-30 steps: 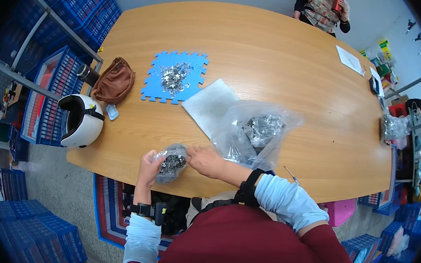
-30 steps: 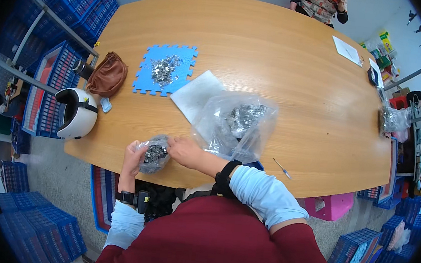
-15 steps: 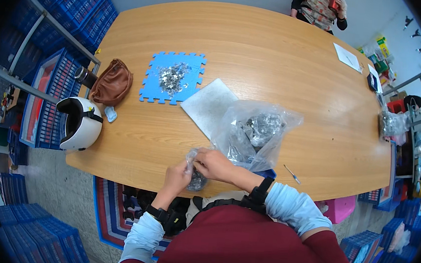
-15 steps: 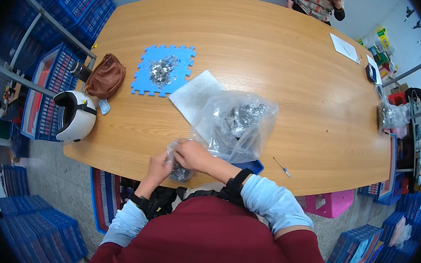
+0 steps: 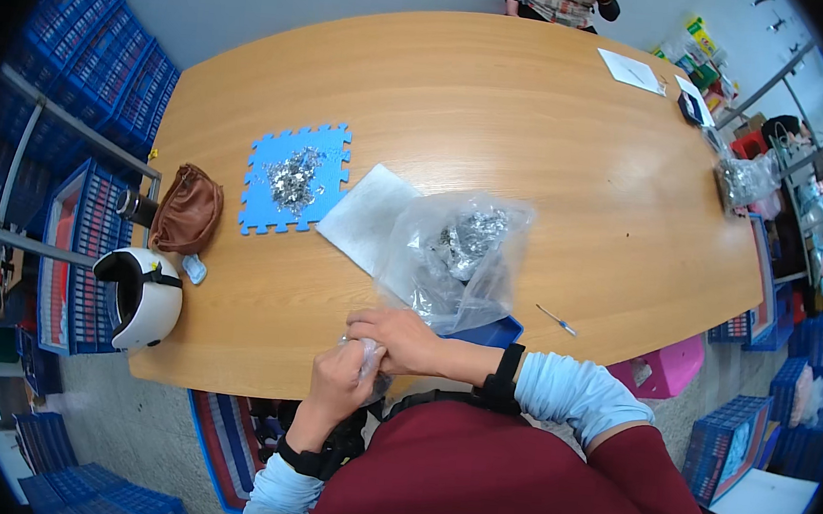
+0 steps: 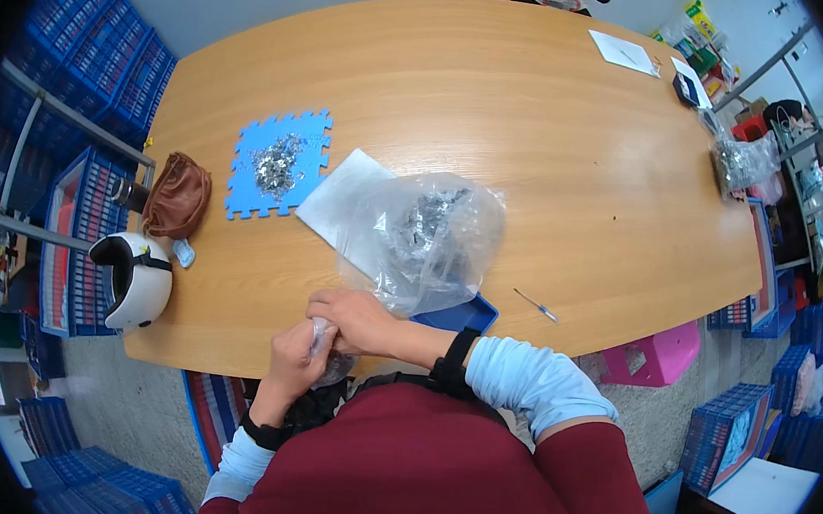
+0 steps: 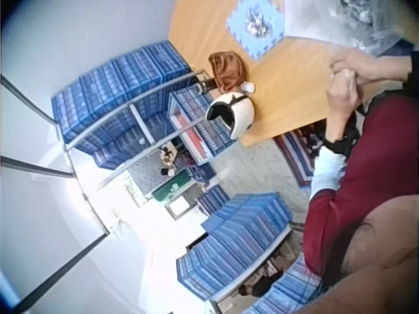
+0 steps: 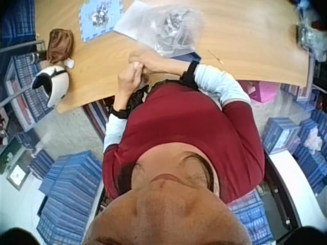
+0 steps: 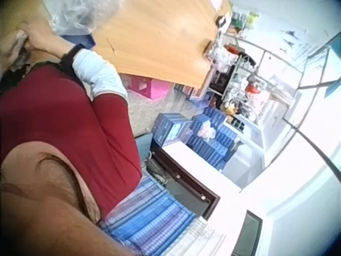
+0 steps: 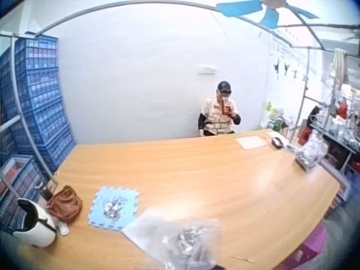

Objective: Sorting small metal pins or clips from plastic bags into a blue bin and onto a workspace.

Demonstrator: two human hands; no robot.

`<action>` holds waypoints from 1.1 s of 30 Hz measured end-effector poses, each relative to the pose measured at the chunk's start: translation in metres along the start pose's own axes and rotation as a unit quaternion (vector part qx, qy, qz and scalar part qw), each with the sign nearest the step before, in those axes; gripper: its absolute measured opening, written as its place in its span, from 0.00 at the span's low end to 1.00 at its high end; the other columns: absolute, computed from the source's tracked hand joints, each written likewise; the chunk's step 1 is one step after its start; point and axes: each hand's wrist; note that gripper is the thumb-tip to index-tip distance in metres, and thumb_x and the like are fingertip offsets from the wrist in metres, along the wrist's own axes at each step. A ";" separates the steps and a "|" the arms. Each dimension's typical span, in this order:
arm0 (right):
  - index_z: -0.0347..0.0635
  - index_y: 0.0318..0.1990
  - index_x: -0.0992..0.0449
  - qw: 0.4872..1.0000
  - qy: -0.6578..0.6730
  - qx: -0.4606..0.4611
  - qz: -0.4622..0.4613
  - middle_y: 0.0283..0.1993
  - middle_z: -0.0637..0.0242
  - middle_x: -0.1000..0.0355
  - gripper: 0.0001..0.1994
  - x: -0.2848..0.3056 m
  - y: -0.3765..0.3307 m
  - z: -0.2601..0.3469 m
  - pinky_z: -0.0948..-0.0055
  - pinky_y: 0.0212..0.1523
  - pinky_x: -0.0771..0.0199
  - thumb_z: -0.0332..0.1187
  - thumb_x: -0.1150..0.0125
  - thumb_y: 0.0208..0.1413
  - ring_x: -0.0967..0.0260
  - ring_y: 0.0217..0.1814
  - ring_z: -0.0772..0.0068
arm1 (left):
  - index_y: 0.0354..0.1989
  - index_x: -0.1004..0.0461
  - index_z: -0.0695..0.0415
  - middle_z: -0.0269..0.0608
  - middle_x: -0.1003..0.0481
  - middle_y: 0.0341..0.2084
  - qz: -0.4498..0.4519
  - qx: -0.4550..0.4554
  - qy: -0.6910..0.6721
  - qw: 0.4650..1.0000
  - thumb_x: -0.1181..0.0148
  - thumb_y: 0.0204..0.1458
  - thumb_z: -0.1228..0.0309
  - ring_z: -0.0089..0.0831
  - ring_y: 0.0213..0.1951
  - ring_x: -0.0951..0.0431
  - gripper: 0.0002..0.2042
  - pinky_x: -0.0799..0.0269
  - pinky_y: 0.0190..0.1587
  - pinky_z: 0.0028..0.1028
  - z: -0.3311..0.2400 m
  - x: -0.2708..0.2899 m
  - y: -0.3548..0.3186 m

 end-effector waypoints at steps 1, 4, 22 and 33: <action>0.46 0.35 0.33 1.000 0.023 0.001 0.013 0.38 0.62 0.34 0.17 0.004 -0.002 0.003 0.64 0.35 0.34 0.31 0.41 0.31 0.36 0.40 0.58 | 0.20 0.34 0.59 0.45 0.33 0.14 0.002 -0.004 0.001 1.000 0.44 0.42 0.74 0.42 0.17 0.31 0.06 0.38 0.18 0.33 -0.004 0.002 0.003; 0.45 0.35 0.32 0.996 0.062 0.045 -0.041 0.31 0.62 0.32 0.16 0.015 -0.008 0.006 0.66 0.31 0.34 0.30 0.41 0.33 0.34 0.34 0.58 | 0.21 0.34 0.59 0.41 0.35 0.12 -0.015 -0.063 0.021 0.998 0.43 0.42 0.73 0.39 0.14 0.34 0.06 0.39 0.16 0.31 -0.021 0.011 0.015; 0.39 0.32 0.31 0.743 0.368 0.019 -0.558 0.29 0.71 0.33 0.03 0.168 -0.033 0.044 0.79 0.30 0.33 0.27 0.51 0.51 0.35 0.30 0.81 | 0.51 0.47 0.65 0.45 0.37 0.43 -0.133 0.232 -0.298 0.917 0.38 0.37 0.66 0.30 0.46 0.37 0.33 0.43 0.49 0.27 0.045 -0.139 0.053; 0.40 0.24 0.29 0.786 0.284 -0.097 -0.540 0.23 0.76 0.34 0.07 0.142 -0.036 -0.002 0.82 0.26 0.41 0.32 0.45 0.50 0.41 0.25 0.85 | 0.40 0.40 0.60 0.34 0.33 0.17 -0.109 0.355 -0.433 0.822 0.51 0.47 0.75 0.18 0.16 0.34 0.11 0.36 0.20 0.18 0.010 -0.090 0.037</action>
Point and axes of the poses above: each hand's wrist, its own y-axis towards the middle knuckle, its own x-axis out of the back of the hand, z = x × y
